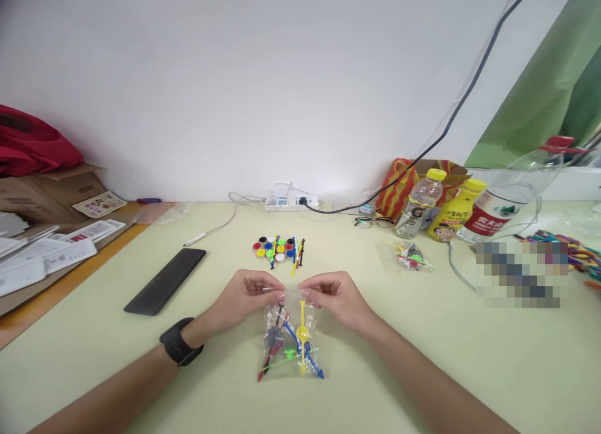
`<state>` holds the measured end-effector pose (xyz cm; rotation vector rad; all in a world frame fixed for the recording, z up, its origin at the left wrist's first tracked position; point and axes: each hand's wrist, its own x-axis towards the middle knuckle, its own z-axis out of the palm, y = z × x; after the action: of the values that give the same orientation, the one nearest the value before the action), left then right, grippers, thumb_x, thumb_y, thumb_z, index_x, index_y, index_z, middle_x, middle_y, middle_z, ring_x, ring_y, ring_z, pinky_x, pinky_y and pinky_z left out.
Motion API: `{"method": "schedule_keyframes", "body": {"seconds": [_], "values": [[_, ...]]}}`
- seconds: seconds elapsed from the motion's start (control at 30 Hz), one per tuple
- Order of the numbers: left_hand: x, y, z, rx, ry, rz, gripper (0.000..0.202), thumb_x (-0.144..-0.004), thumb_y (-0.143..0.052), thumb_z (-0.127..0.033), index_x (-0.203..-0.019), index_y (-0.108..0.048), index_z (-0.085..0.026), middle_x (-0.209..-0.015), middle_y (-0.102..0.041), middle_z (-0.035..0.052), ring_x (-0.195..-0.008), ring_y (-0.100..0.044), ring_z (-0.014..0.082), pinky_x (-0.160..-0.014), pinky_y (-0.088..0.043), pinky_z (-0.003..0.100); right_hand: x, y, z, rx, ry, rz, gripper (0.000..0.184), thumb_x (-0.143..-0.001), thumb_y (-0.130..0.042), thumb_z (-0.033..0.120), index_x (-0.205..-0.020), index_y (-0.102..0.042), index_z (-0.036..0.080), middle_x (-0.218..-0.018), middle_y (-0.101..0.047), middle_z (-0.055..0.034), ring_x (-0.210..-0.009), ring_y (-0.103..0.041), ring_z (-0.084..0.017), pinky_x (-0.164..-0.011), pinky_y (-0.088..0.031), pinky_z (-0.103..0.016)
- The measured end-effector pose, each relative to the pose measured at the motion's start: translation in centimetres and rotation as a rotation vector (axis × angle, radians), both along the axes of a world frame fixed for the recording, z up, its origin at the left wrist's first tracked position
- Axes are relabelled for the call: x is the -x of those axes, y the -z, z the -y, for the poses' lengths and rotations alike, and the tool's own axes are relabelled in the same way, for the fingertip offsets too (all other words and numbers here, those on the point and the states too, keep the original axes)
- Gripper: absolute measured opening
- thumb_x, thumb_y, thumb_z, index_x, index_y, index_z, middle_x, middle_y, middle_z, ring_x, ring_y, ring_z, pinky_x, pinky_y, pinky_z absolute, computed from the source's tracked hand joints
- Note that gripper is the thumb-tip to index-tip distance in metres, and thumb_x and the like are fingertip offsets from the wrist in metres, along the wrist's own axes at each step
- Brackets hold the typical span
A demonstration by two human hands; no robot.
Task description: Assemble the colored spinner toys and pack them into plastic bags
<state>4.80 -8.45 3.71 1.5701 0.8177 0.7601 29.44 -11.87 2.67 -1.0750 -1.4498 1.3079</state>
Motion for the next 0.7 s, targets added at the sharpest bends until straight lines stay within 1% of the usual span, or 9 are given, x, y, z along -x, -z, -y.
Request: {"method": "schedule_keyframes", "body": {"seconds": [0.07, 0.13, 0.27, 0.4, 0.57, 0.63, 0.7], "values": [[0.08, 0.08, -0.14, 0.022, -0.002, 0.031, 0.028, -0.085, -0.082, -0.039, -0.098, -0.082, -0.015, -0.094, -0.080, 0.0113, -0.085, -0.074, 0.0242, -0.077, -0.060, 0.032, -0.11, 0.20, -0.06, 0.012, 0.035, -0.024, 0.032, -0.078, -0.084, 0.045, -0.096, -0.085, 0.019, -0.075, -0.073, -0.0050, -0.065, -0.058, -0.015, -0.064, -0.048, -0.030], [0.14, 0.18, -0.28, 0.050, -0.020, 0.059, 0.028, -0.084, -0.083, -0.038, -0.101, -0.083, -0.016, -0.095, -0.080, 0.0109, -0.087, -0.075, 0.0247, -0.080, -0.060, 0.033, -0.25, 0.42, -0.15, 0.027, 0.040, -0.070, 0.029, -0.078, -0.083, 0.042, -0.097, -0.085, 0.020, -0.076, -0.073, -0.0053, -0.066, -0.057, -0.015, -0.065, -0.048, -0.030], [0.14, 0.20, -0.39, 0.066, -0.063, 0.094, 0.023, -0.082, -0.085, -0.035, -0.098, -0.084, -0.018, -0.094, -0.081, 0.0097, -0.087, -0.076, 0.0242, -0.084, -0.060, 0.033, -0.38, 0.60, -0.29, 0.073, 0.018, -0.180, 0.020, -0.078, -0.081, 0.034, -0.094, -0.086, 0.022, -0.079, -0.073, -0.0057, -0.071, -0.057, -0.015, -0.067, -0.047, -0.029], [0.09, 0.11, -0.33, 0.052, -0.090, 0.109, 0.018, -0.083, -0.083, -0.032, -0.094, -0.084, -0.018, -0.096, -0.081, 0.0098, -0.093, -0.075, 0.0246, -0.088, -0.059, 0.033, -0.18, 0.32, -0.23, 0.089, 0.039, -0.242, 0.015, -0.078, -0.079, 0.029, -0.088, -0.086, 0.021, -0.079, -0.072, -0.0060, -0.075, -0.059, -0.016, -0.067, -0.045, -0.028], [0.11, 0.42, -0.23, 0.091, -0.116, 0.136, 0.015, -0.091, -0.074, -0.028, -0.097, -0.083, -0.017, -0.095, -0.080, 0.0097, -0.093, -0.074, 0.0228, -0.089, -0.057, 0.031, -0.01, 0.18, -0.07, 0.081, 0.103, -0.228, 0.016, -0.078, -0.077, 0.031, -0.088, -0.086, 0.021, -0.082, -0.073, -0.0066, -0.078, -0.060, -0.017, -0.072, -0.046, -0.029], [0.05, 0.50, -0.13, 0.101, -0.103, 0.147, 0.017, -0.091, -0.075, -0.029, -0.099, -0.082, -0.016, -0.097, -0.080, 0.0103, -0.095, -0.074, 0.0228, -0.090, -0.057, 0.031, -0.04, 0.11, 0.00, 0.050, 0.103, -0.198, 0.018, -0.081, -0.076, 0.034, -0.089, -0.085, 0.020, -0.082, -0.073, -0.0067, -0.078, -0.060, -0.018, -0.073, -0.047, -0.030], [-0.09, 0.50, -0.02, 0.086, -0.106, 0.130, 0.020, -0.087, -0.080, -0.032, -0.099, -0.082, -0.016, -0.099, -0.080, 0.0107, -0.095, -0.073, 0.0228, -0.089, -0.057, 0.031, -0.05, -0.02, 0.06, 0.001, 0.095, -0.136, 0.021, -0.083, -0.076, 0.038, -0.090, -0.084, 0.020, -0.082, -0.073, -0.0068, -0.078, -0.060, -0.018, -0.072, -0.047, -0.030]]}}
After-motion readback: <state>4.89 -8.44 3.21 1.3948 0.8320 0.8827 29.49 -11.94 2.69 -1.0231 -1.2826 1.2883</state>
